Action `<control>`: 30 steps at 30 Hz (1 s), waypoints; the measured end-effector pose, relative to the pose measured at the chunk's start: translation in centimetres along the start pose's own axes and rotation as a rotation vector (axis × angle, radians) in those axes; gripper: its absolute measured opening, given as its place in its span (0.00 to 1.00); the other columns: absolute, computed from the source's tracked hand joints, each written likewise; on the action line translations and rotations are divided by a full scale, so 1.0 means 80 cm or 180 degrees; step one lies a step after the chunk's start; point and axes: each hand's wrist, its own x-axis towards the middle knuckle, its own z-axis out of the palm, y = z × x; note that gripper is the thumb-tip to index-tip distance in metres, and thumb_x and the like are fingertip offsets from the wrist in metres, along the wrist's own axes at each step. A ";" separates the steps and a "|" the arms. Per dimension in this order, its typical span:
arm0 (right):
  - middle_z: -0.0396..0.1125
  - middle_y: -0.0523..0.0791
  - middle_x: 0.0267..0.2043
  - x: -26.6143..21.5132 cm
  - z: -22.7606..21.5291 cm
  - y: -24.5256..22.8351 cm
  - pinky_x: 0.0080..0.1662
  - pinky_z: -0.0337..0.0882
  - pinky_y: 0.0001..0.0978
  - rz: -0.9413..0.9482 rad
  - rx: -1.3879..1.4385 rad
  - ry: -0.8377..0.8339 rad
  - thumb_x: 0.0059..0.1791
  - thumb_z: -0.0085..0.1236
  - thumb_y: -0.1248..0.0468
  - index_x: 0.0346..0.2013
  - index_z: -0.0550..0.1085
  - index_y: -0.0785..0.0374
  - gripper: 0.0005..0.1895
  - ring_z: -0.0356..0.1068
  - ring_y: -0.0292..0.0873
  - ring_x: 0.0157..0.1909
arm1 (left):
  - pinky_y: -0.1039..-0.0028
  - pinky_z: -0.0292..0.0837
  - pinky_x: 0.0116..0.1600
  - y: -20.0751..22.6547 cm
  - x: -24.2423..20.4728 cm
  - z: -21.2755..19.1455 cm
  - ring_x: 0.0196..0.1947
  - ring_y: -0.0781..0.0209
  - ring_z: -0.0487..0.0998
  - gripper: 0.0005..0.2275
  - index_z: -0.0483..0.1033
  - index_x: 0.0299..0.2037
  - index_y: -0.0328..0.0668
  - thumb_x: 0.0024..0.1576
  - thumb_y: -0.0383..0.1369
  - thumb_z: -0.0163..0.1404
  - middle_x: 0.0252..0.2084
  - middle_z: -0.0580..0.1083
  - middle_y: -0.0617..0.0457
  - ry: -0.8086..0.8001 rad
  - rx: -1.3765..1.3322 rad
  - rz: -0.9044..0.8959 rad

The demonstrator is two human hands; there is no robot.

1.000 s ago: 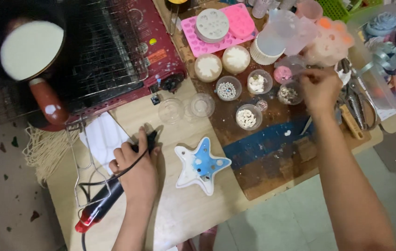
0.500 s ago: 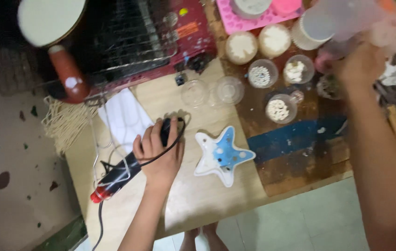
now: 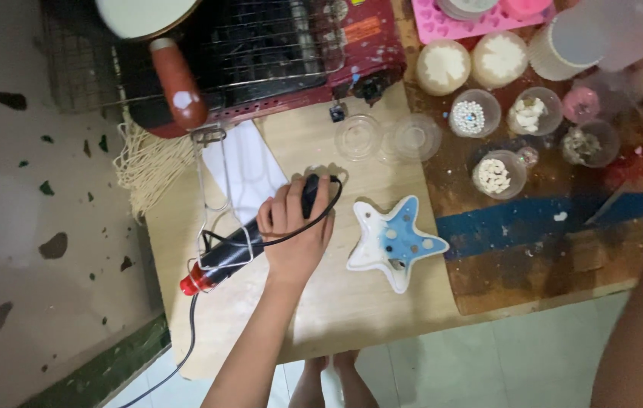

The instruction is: Decorating starfish-shaped candles with small pearls and assembling various decorative candle elements at a workbench.

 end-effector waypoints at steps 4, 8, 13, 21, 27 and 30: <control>0.73 0.44 0.48 -0.127 0.061 -0.093 0.48 0.74 0.34 0.0032 0.0045 0.0060 0.59 0.52 0.62 0.48 0.75 0.60 0.07 0.73 0.37 0.46 | 0.55 0.64 0.58 0.000 0.000 0.001 0.59 0.49 0.70 0.25 0.73 0.63 0.51 0.53 0.36 0.60 0.61 0.70 0.48 0.0077 -0.0092 -0.0037; 0.78 0.44 0.40 -0.172 0.157 -0.176 0.43 0.72 0.34 0.0366 -0.0220 -0.1554 0.48 0.63 0.62 0.41 0.82 0.60 0.09 0.73 0.37 0.40 | 0.56 0.66 0.57 -0.001 -0.002 0.002 0.58 0.49 0.70 0.25 0.73 0.64 0.51 0.54 0.35 0.60 0.60 0.69 0.47 0.0164 -0.0077 0.0014; 0.79 0.45 0.35 -0.187 0.212 -0.205 0.41 0.75 0.32 0.0077 -0.0491 -0.2185 0.46 0.63 0.63 0.40 0.83 0.64 0.11 0.73 0.37 0.37 | 0.56 0.67 0.56 -0.001 -0.002 0.003 0.58 0.50 0.70 0.26 0.72 0.64 0.51 0.53 0.36 0.60 0.61 0.69 0.46 0.0206 -0.0136 -0.0008; 0.79 0.47 0.35 -0.196 0.227 -0.224 0.41 0.76 0.32 -0.0477 -0.1169 -0.1939 0.43 0.65 0.64 0.39 0.83 0.63 0.12 0.79 0.39 0.34 | 0.57 0.68 0.56 -0.003 -0.004 0.006 0.59 0.49 0.70 0.24 0.72 0.65 0.50 0.57 0.35 0.59 0.61 0.69 0.46 0.0293 -0.0111 0.0037; 0.79 0.48 0.36 -0.199 0.228 -0.227 0.41 0.77 0.33 -0.0480 -0.1411 -0.1868 0.42 0.66 0.65 0.39 0.84 0.63 0.11 0.79 0.41 0.35 | 0.58 0.68 0.56 -0.003 -0.006 0.010 0.59 0.49 0.70 0.23 0.72 0.65 0.51 0.58 0.35 0.58 0.61 0.69 0.45 0.0320 -0.0121 0.0029; 0.79 0.48 0.36 -0.204 0.213 -0.228 0.40 0.77 0.33 -0.0504 -0.1509 -0.1807 0.43 0.66 0.67 0.40 0.84 0.61 0.11 0.78 0.41 0.34 | 0.58 0.68 0.57 -0.004 -0.005 0.008 0.59 0.49 0.70 0.23 0.72 0.65 0.50 0.58 0.35 0.58 0.61 0.69 0.45 0.0330 -0.0142 0.0051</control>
